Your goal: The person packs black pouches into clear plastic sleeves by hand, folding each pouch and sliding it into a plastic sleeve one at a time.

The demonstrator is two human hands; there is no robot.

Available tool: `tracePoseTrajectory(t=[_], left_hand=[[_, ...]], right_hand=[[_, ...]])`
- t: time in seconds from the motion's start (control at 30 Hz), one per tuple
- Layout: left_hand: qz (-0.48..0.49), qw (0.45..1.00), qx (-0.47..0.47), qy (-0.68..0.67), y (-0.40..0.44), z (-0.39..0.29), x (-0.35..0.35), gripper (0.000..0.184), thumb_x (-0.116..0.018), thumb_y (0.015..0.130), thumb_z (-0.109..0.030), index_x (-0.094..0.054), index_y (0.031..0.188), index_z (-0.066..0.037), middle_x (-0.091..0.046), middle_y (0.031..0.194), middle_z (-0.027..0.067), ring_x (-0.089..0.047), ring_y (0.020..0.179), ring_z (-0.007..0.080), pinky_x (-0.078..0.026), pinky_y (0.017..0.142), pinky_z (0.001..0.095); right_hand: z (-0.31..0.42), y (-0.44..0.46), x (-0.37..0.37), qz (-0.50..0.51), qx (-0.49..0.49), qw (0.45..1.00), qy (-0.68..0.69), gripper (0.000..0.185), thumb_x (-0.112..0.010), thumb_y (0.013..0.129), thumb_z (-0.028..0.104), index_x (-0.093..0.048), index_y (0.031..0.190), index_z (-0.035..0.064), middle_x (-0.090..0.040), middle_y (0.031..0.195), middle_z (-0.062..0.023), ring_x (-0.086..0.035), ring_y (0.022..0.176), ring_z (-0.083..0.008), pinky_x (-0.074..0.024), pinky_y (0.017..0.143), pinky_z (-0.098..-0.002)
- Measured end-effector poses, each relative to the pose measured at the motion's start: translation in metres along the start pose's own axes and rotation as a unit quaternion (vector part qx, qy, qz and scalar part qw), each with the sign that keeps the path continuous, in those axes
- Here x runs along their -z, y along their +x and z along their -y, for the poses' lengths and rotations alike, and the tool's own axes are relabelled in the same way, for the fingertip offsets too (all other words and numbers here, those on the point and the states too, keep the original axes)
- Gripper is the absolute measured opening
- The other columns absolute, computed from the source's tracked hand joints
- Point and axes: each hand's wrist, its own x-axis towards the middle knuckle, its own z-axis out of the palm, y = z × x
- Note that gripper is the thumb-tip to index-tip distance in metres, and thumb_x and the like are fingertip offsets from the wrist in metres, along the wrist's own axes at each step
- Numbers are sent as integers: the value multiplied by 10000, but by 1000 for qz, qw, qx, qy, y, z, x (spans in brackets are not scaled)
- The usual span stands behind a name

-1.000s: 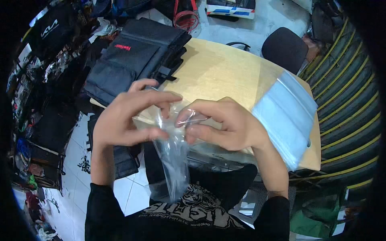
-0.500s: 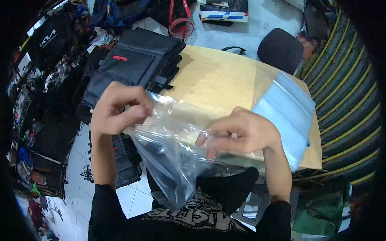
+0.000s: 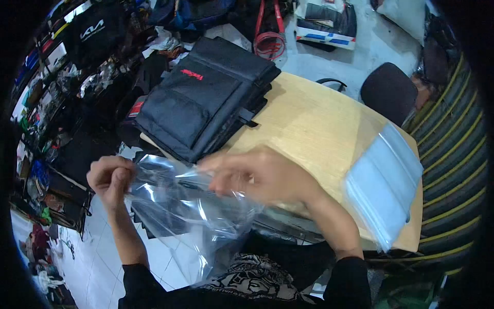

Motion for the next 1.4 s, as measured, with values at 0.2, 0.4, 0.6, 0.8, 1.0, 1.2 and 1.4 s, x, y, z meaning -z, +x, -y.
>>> tracePoseTrajectory(t=[0.2,0.4,0.6,0.8,1.0,1.2,1.4], left_hand=[[116,985,89,95,28,13,61,149,-683,825,-143,-692,824,6,-649,663,75,-543,485,70,-401,457,194],[203,957,106,177,50,28,63,115,-661,841,-100,-680,881,6,-632,631,43,-560,492,73,-415,466,221],[145,903,301,271,31,99,22,350,-691,836,-290,-662,939,42,-694,762,133,-655,611,166,-474,522,273],[-66,879,438,177,-14,140,-3,641,-744,780,-409,-556,1143,86,-667,742,102,-555,490,124,-390,397,258],[-90,882,463,-12,-28,157,-5,552,-786,753,-211,-511,1143,64,-652,729,66,-529,515,83,-384,418,218],[-94,878,447,-144,-27,128,0,364,-743,767,-56,-525,1049,21,-653,733,57,-594,603,92,-428,548,192],[25,851,512,-119,-44,120,-25,497,-793,733,-220,-582,1077,71,-631,759,50,-516,538,79,-370,456,216]], right_hand=[[-111,120,95,-263,-90,934,-224,358,-646,877,275,-622,1103,-1,-686,896,-80,-662,806,-143,-523,699,-273],[-205,207,173,-157,-206,840,-476,815,-719,678,584,-583,1176,-46,-611,1142,-260,-586,1093,-361,-446,955,-397],[-210,208,180,-179,-260,855,-412,982,-801,536,577,-547,1211,-89,-587,1181,-279,-578,1117,-361,-439,967,-383],[-196,201,200,-182,-207,906,-320,792,-831,554,413,-606,1164,-39,-640,1106,-235,-637,1010,-304,-469,889,-346],[-122,148,184,-125,-213,964,-99,586,-765,735,156,-501,1245,40,-602,1120,-89,-551,1031,-172,-425,911,-304],[-123,71,167,-131,-176,973,78,929,-776,674,92,-256,1439,6,-423,1371,-141,-464,1222,-232,-358,1046,-350],[-126,-20,122,-148,-296,902,276,775,-684,608,-46,-401,1329,-80,-578,1188,-193,-596,1060,-268,-459,967,-369]])
